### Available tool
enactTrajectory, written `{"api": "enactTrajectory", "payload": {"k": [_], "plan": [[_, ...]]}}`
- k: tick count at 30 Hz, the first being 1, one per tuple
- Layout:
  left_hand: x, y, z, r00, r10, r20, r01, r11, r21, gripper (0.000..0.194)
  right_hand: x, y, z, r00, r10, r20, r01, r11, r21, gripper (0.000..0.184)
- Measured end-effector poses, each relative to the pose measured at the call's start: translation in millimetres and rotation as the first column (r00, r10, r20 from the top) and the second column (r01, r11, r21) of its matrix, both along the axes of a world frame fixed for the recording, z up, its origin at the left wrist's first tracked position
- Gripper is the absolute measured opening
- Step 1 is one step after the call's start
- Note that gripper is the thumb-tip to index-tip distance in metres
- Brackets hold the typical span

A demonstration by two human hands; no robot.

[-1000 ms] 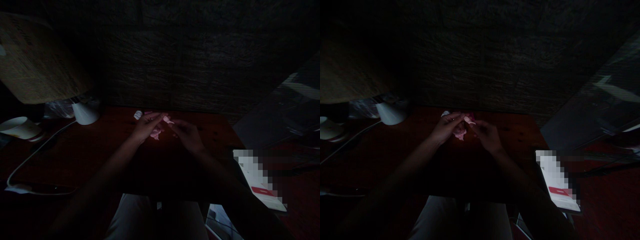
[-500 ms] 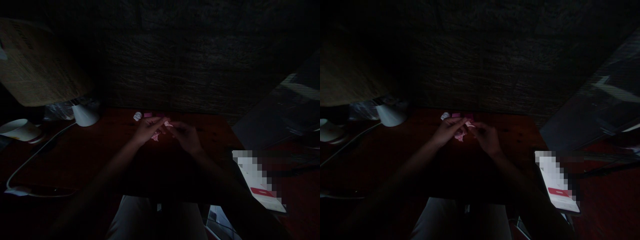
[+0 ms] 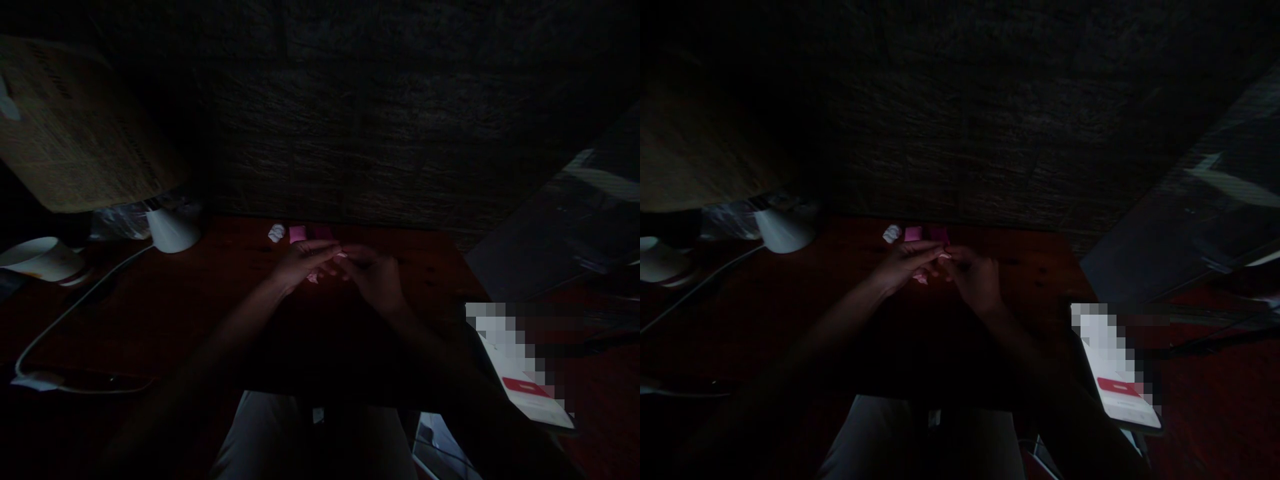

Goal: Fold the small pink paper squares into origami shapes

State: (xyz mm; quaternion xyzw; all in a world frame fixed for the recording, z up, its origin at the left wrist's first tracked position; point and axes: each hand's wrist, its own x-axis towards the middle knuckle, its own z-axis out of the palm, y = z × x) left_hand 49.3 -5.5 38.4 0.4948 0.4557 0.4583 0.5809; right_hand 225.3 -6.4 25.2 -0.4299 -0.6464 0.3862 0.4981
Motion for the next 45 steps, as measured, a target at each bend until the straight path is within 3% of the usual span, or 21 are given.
{"api": "enactTrajectory", "payload": {"k": [6,11,15,22,26,36,41,45], "plan": [[1.1,-2.3,3.9,0.998,0.059,0.016,-0.060,0.997,0.053,0.039,-0.2,-3.4,5.1,0.998,0.064,0.004,-0.064,0.997,0.038,0.034],[1.8,-2.0,4.2,0.991,0.131,0.040,-0.133,0.989,0.063,0.036,-1.0,-0.1,7.0,0.987,0.127,-0.102,-0.137,0.986,-0.099,0.039],[3.1,-1.3,3.8,0.994,0.094,0.059,-0.096,0.995,0.038,0.030,1.5,3.6,6.4,0.988,0.086,-0.131,-0.109,0.978,-0.180,0.038],[4.3,0.7,6.6,0.978,0.084,0.190,-0.066,0.993,-0.099,0.019,2.8,4.9,6.2,0.986,0.063,-0.157,-0.089,0.982,-0.164,0.035],[6.8,0.1,4.7,0.971,0.080,0.225,-0.055,0.992,-0.115,0.018,1.3,2.7,8.9,0.978,0.042,-0.204,-0.076,0.983,-0.164,0.032],[7.6,-1.1,-1.2,0.989,0.124,0.080,-0.130,0.989,0.065,0.035,-7.1,-0.8,-1.3,0.974,0.052,-0.223,-0.079,0.990,-0.116,0.022],[9.4,-4.0,2.6,0.989,0.148,0.026,-0.150,0.978,0.146,0.045,-4.9,0.1,4.2,0.972,0.072,-0.223,-0.095,0.991,-0.095,0.021],[9.6,-4.3,4.2,0.979,0.202,0.029,-0.203,0.953,0.225,0.049,-2.7,0.9,9.4,0.973,0.018,-0.232,-0.044,0.994,-0.105,0.027]]}}
